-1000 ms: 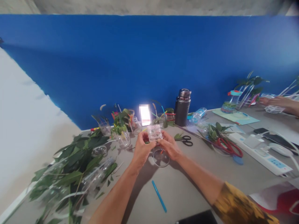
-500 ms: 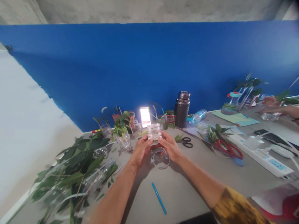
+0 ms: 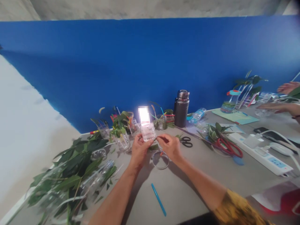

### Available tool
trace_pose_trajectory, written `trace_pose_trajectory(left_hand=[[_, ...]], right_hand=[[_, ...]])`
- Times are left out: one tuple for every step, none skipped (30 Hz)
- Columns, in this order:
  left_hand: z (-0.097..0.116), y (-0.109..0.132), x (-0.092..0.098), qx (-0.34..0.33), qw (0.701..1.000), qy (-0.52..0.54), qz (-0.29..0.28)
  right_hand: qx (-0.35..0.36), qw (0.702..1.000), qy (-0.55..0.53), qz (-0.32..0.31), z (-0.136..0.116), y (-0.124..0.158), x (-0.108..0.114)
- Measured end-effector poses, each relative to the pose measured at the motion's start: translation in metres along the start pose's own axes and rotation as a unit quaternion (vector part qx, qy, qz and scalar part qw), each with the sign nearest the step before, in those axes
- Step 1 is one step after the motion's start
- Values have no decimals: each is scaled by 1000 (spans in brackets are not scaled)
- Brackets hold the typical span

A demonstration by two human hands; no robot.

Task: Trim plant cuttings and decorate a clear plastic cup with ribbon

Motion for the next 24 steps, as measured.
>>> trace_pose_trajectory(left_hand=[[0,1,0,-8,1000,-12,4],[0,1,-1,-16,1000,-21,7],[0,2,-1,-22,999,-28,8],[0,2,-2,-27,999,-32,9],[0,3,-2,-30,999,-34,10],[0,3,-2,-32,999,-35,12],[0,3,-2,-33,999,-37,13],[0,3,-2,-34,998,-42,14],[0,4,-2,-36,998,-49,14],[1,4,-2,-39,997,-57,14],[1,4,-3,-44,997,-66,15],[1,5,-3,-50,996,-75,17],[1,5,-3,-56,995,-82,20],[1,6,-3,-62,994,-86,24],[1,6,-3,-66,994,-88,27],[0,6,-3,-69,993,-91,30],[-1,6,-3,-72,992,-94,33],[-2,6,-4,-75,992,-98,34],[-3,6,-4,-78,991,-104,35],[-4,6,-4,-81,990,-111,36],[-5,6,-4,-83,989,-118,37],[-6,6,-4,-86,988,-126,39],[-7,6,-4,-90,986,-132,42],[-8,7,-4,-93,985,-138,43]], right_hand=[[2,1000,-8,1,0,0,0],[6,1000,-19,1,0,0,0],[10,999,-31,-1,0,0,0],[11,999,-39,-4,0,-1,0],[9,999,-44,-7,0,-1,0],[6,999,-44,-11,1,-1,0],[3,999,-44,-15,1,-1,0],[4,999,-45,-17,1,-1,0],[7,999,-45,-17,0,-1,0],[11,999,-41,-16,0,-1,1],[17,999,-33,-14,0,-1,1],[22,1000,-19,-10,-1,-1,1],[29,1000,0,-4,-2,0,1],[37,999,23,0,-2,0,2],[45,998,47,5,-3,0,2],[55,996,69,10,-4,1,2],[64,994,91,16,-4,1,2],[72,991,113,22,-4,2,2],[79,987,136,26,-4,2,2],[86,983,160,31,-4,3,2],[92,978,184,35,-4,3,2],[98,972,209,36,-4,3,1],[101,967,232,36,-4,3,1],[101,961,254,36,-4,3,0]])
Point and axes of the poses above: each hand's wrist, its own y-axis away from the middle knuckle, its own x-axis out of the back of the hand, z = x × y, the point moved 2 cm from there along -y, towards the middle knuckle, and after that the axes turned 5 degrees about -x, right-handed, at the moved point
